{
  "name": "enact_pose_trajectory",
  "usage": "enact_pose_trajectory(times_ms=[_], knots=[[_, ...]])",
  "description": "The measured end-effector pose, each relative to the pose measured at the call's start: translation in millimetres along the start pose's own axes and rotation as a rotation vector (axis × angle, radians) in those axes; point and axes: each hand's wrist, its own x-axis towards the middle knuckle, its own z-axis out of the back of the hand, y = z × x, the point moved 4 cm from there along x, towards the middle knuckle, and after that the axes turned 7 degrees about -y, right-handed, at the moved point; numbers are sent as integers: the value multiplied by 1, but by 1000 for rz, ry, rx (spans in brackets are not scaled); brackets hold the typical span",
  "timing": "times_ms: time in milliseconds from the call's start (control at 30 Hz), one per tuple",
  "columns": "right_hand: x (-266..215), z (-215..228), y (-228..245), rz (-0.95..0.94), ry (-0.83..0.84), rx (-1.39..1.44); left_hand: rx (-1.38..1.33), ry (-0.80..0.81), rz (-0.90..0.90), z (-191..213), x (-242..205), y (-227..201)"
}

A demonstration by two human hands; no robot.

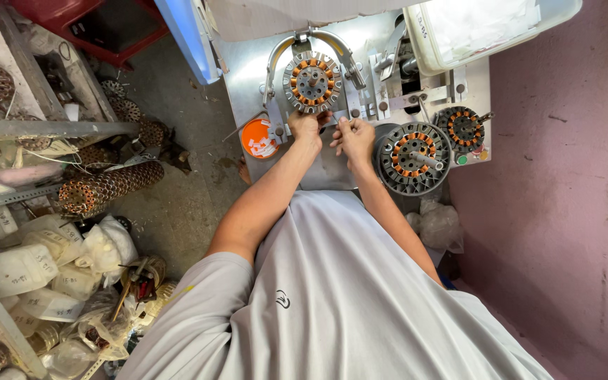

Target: The person assembles a circular electrical component by inserting small metal pieces into slots on a rotor-like object. They use pliers to secure the pieces and repeatedly adjust the component on a workbench.

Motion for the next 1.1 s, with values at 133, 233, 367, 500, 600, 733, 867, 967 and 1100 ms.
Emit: enact_pose_trajectory(times_ms=[133, 233, 367, 500, 600, 733, 867, 967, 1100], knots=[[2, 1, -11, -30, -10, -6, -22, 25, -10, 1, -2, -2], [7, -1, -14, -27, 7, 48, -7, 22, -3, -2, -5, -6], [3, -3, -13, -17, -37, -24, 113, -15, -33, -3, -7, -9], [3, -4, -9, -4, -42, -59, 144, -40, -56, -9, -10, -15], [1, -3, -12, -6, -37, -66, 139, -66, -27, -7, -13, -17], [5, -4, -14, -39, -71, -38, 130, -75, -18, -9, -14, -18], [-11, -2, 15, 837, -242, -615, 37, -32, 8, -14, -10, -16], [-17, -2, 32, 950, -226, -681, 6, -33, 46, -13, -6, -12], [-30, -1, 40, 813, -287, -647, 62, 1, 21, -11, -8, -10]])
